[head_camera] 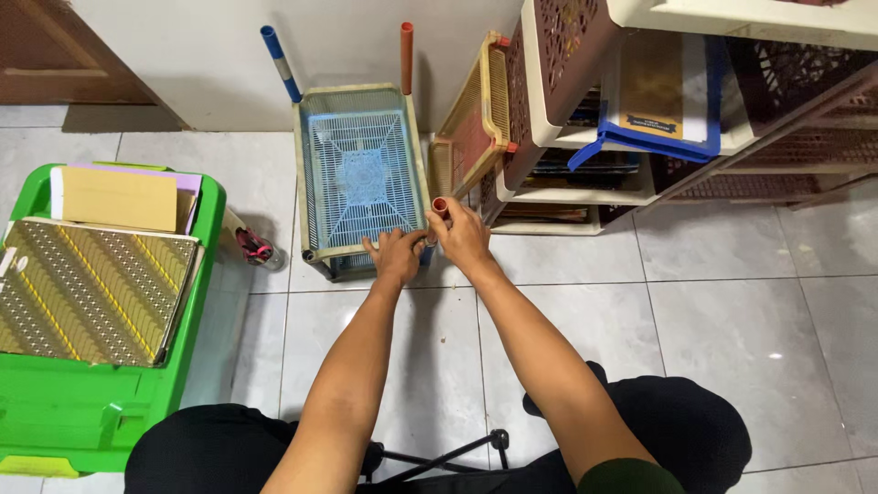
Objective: The person assembles a multi-tier plastic storage unit by inserting colored rods into the corners of blue and beige trays, stacking them vertically, and securing the structure. The person then places a patterned notebook on top of the assembled unit.
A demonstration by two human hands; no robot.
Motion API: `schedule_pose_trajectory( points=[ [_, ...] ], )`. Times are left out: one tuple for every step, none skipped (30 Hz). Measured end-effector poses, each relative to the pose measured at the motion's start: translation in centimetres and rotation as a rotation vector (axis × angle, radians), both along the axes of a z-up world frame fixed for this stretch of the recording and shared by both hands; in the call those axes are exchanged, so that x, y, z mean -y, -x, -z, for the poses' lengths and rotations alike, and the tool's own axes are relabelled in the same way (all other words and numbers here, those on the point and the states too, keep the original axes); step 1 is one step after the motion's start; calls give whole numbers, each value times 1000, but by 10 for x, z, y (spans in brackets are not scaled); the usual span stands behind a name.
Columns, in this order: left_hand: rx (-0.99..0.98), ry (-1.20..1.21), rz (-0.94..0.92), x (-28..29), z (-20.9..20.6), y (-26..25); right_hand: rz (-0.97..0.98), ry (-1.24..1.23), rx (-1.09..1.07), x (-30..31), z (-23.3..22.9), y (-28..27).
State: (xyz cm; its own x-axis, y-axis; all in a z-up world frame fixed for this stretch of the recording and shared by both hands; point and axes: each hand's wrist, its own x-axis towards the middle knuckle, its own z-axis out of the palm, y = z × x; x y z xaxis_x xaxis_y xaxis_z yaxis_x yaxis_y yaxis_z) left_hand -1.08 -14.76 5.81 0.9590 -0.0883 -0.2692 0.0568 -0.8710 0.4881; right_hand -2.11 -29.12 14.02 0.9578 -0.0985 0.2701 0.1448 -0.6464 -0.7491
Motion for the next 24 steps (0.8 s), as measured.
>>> schedule_pose_trajectory(
  points=[
    [2, 3, -1, 0, 0, -1, 8, 7, -12, 0, 0, -1],
    [2, 4, 0, -1, 2, -1, 18, 11, -26, 0, 1, -2],
    [-3, 11, -2, -1, 3, 0, 27, 15, -41, 0, 4, -3],
    [-5, 20, -5, -1, 4, -1, 19, 0, -16, 1, 8, -5],
    [-7, 29, -8, -1, 5, -2, 10, -15, 10, 2, 14, -8],
    [23, 31, 1, -2, 7, 1, 2, -31, 28, 4, 23, -7],
    [53, 33, 10, -4, 9, 5, -30, -50, 81, 7, 36, -3],
    [95, 37, 18, -4, 8, 1, -64, -67, 147, 13, 49, -4],
    [88, 30, 14, -3, 8, -3, -99, -83, 212, 20, 65, -6],
    [70, 22, 8, -4, 9, 0, -55, -207, 58, 27, 85, -4],
    [52, 14, 3, -4, 11, 0, -11, -329, -96, 36, 107, -2],
    [71, 21, 5, -4, 13, 3, 35, -452, -260, 45, 133, 4],
    [89, 27, 7, -4, 16, 5, 138, -318, -212, 53, 158, 4],
    [115, 33, 11, -4, 17, 3, 238, -183, -159, 60, 183, 0],
    [119, 33, 15, -4, 18, 3, 267, -111, -233, 71, 205, 2],
    [124, 31, 18, -5, 19, 3, 293, -40, -308, 81, 226, 6],
    [128, 30, 21, -5, 19, 4, 296, 49, -400, 90, 243, 10],
    [141, 35, 18, -5, 19, 3, 295, 139, -487, 97, 257, 13],
    [154, 40, 16, -6, 19, 4, 279, 179, -550, 104, 268, 17],
    [163, 45, 16, -6, 19, 5, 263, 217, -616, 109, 276, 25],
    [162, 41, 19, -5, 19, 5, 245, 256, -682, 113, 282, 31],
    [162, 37, 21, -5, 18, 5, 217, 300, -717, 117, 286, 35],
    [163, 32, 23, -6, 17, 5, 187, 344, -752, 120, 288, 38],
    [150, 36, 24, -6, 16, 5, 154, 389, -787, 121, 290, 41]
  ],
)
